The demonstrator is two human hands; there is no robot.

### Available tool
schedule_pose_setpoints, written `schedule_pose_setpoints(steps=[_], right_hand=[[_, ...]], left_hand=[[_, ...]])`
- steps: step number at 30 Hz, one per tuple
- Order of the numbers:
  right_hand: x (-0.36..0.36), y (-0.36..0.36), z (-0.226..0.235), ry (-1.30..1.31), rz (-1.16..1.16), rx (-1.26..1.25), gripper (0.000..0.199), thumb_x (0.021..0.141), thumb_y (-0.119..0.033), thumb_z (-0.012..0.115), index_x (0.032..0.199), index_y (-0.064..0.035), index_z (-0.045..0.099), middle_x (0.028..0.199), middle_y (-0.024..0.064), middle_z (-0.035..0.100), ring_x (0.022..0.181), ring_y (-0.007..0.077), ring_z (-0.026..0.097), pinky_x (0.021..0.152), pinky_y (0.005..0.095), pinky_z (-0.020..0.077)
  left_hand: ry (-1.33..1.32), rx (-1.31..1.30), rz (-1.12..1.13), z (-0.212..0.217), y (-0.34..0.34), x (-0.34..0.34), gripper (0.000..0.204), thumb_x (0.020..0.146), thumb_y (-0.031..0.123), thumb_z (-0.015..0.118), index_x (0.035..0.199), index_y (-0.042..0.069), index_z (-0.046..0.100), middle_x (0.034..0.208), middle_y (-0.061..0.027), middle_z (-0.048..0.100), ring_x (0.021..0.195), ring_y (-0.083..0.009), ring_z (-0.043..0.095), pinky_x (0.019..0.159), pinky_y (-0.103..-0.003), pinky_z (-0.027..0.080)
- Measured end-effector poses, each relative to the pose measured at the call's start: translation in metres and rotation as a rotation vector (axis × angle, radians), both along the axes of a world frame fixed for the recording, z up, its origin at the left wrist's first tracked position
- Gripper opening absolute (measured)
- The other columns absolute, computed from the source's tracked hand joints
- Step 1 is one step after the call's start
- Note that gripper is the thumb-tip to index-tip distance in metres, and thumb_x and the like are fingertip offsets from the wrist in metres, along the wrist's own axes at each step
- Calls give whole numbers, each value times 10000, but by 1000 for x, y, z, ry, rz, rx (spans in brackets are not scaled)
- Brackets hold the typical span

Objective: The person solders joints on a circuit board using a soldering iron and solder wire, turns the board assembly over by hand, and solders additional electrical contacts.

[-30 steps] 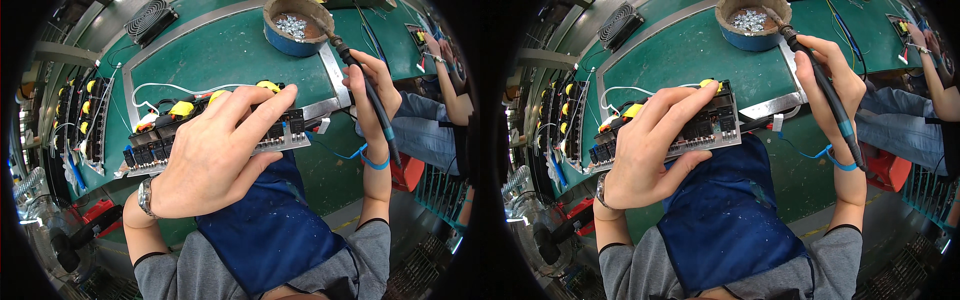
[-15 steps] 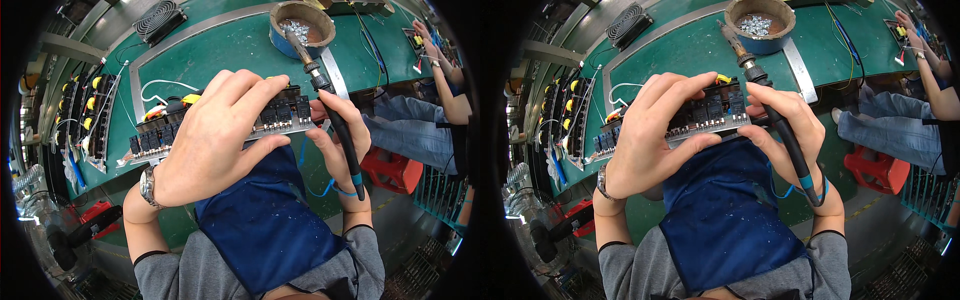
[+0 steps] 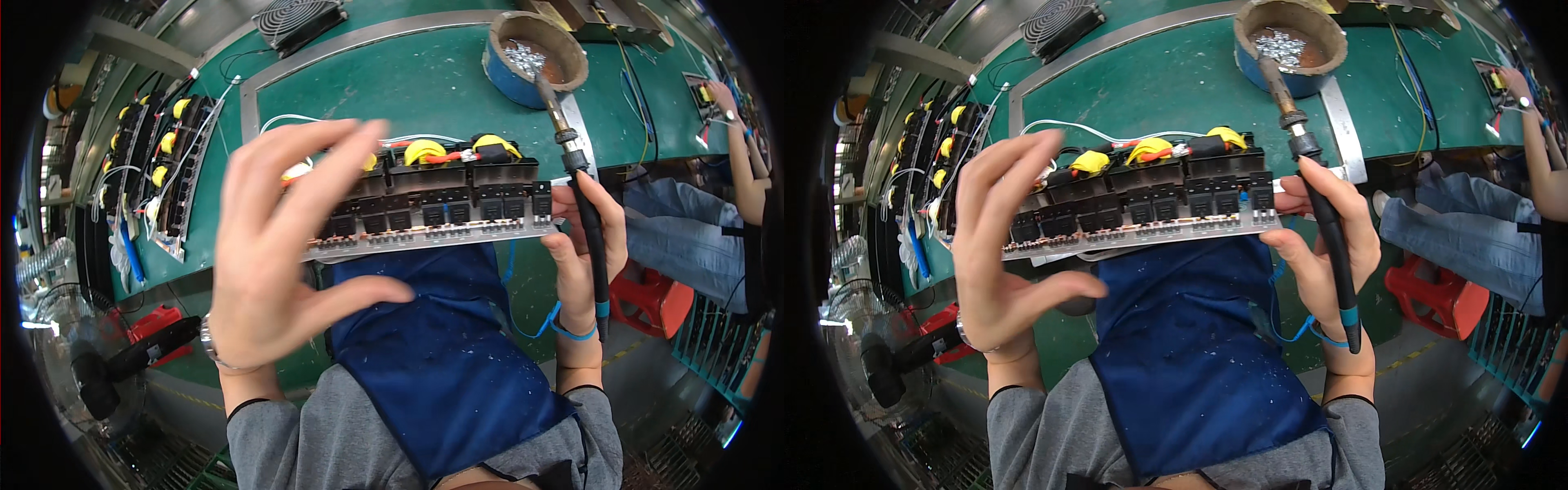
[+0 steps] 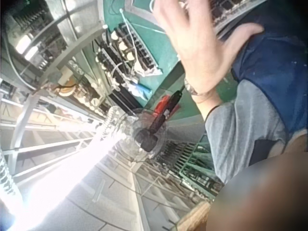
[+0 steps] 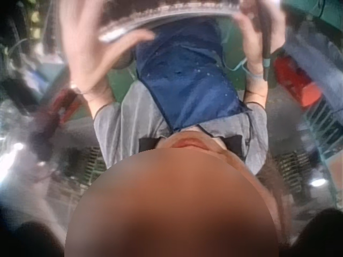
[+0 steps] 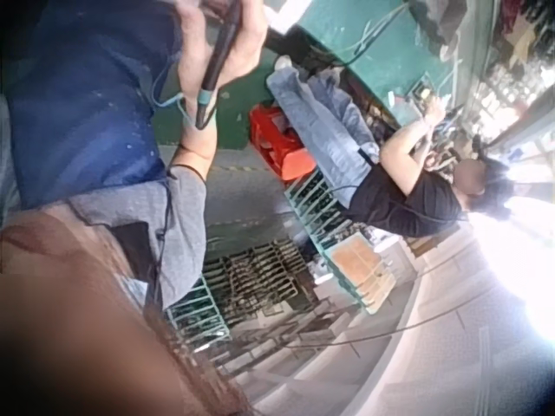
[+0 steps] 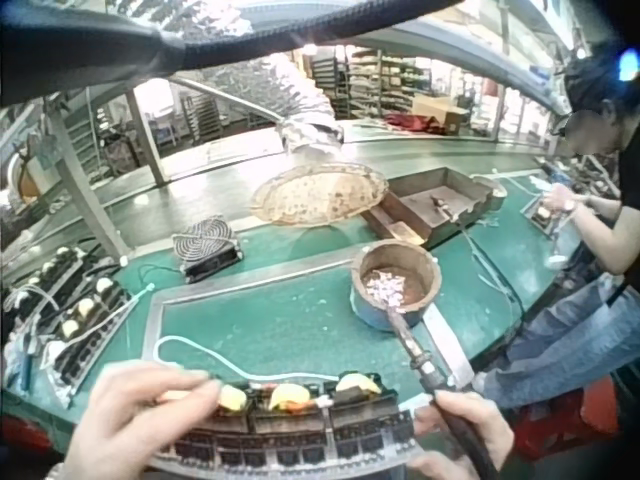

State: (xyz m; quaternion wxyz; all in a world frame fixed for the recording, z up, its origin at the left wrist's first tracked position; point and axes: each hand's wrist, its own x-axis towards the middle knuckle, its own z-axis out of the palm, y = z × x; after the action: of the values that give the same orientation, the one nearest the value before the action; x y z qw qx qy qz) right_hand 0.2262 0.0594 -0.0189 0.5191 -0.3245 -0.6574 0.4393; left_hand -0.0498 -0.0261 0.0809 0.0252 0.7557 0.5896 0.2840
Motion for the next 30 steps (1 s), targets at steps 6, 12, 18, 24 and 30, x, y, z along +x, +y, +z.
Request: schedule_pose_setpoints(steps=[6,12,18,24,30], right_hand=[[0,-2,1,-43,-76,-42,710,798,-203,839,1371,39,495,1155,161,652,1006,193,643,923,331,519],[-5,4,-3,-61,-121,74,661,861,-247,783,1375,47,488,1173,158,647,1008,191,639,916,325,516],[-7,7,-1,-69,-131,100,620,895,-251,752,1372,50,493,1167,147,651,1004,177,635,914,312,507],[-7,8,0,-76,-163,95,617,902,-241,746,1382,47,488,1174,140,649,1016,167,620,911,290,493],[-4,11,-4,-85,-180,97,619,907,-252,738,1391,40,483,1206,139,643,1082,184,614,978,314,468]], left_hand=[[-64,-100,216,-17,-51,-60,1126,460,513,900,1401,22,526,1364,-182,524,1274,-353,495,1068,-454,384],[-258,-119,242,-50,-71,-85,995,524,315,930,1388,21,534,1308,-171,583,1225,-322,555,1036,-409,431],[-410,-85,235,-78,-62,-93,646,673,-46,778,1294,54,630,1116,-107,697,1027,-228,660,902,-327,507],[-518,-90,225,-84,-61,-95,564,696,-77,748,1238,61,678,1019,-81,721,894,-166,661,840,-288,515],[-530,-84,211,-89,-60,-100,547,729,-47,723,1259,73,663,1046,-85,715,898,-197,661,855,-310,522]])
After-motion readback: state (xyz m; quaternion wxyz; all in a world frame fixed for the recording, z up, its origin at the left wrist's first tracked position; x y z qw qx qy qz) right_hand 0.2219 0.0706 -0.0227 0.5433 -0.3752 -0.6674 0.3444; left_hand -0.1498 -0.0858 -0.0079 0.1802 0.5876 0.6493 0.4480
